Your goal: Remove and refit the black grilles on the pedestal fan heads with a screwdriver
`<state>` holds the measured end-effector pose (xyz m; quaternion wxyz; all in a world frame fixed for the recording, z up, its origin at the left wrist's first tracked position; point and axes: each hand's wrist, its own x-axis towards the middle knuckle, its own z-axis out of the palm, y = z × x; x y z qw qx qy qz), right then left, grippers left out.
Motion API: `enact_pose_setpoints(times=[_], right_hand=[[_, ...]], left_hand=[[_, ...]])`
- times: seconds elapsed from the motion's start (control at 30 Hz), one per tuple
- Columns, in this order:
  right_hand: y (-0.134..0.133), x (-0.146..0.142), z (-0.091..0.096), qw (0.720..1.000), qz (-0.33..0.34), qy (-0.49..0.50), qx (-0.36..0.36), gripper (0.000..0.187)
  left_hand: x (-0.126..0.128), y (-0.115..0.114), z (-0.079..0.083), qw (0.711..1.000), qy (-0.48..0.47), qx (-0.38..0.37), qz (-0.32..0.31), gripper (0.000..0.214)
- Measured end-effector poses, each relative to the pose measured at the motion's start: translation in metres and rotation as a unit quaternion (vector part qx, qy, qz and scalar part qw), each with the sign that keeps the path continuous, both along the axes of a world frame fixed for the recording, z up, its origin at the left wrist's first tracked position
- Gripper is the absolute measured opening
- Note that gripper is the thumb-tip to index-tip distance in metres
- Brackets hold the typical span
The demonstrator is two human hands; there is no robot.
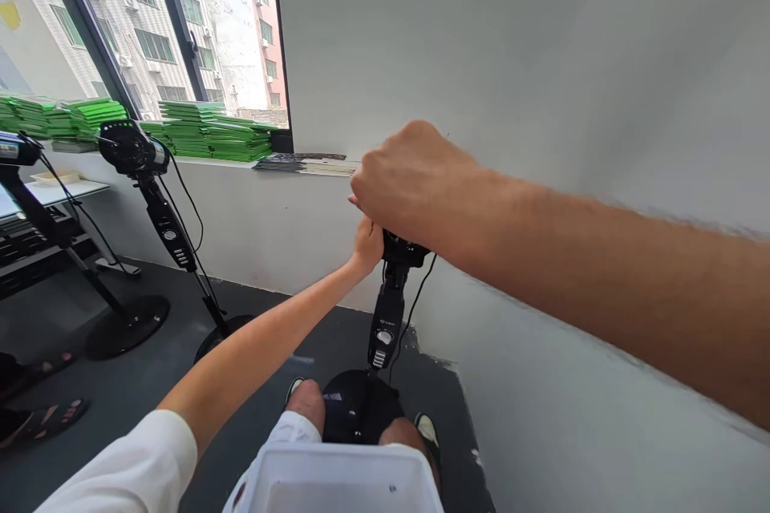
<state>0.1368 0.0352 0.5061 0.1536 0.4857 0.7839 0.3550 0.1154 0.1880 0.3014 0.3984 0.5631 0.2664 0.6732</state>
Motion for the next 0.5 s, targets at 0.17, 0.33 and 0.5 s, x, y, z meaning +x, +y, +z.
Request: enact_pose_setpoints(times=[0.17,0.33,0.5], right_hand=[[-0.002,-0.002,0.000,0.994,-0.065,-0.002,-0.088,0.019],[-0.004,0.001,-0.003,0.994,-0.030,-0.099,-0.022,0.030],[0.003,0.010,-0.006,0.999,0.007,0.020,0.048,0.037]], left_hand=[[-0.001,0.003,-0.001,1.000,0.017,-0.007,0.003,0.035],[-0.002,0.003,-0.002,1.000,0.021,0.008,0.004,0.037],[-0.002,0.002,0.001,1.000,0.007,0.011,0.012,0.036]])
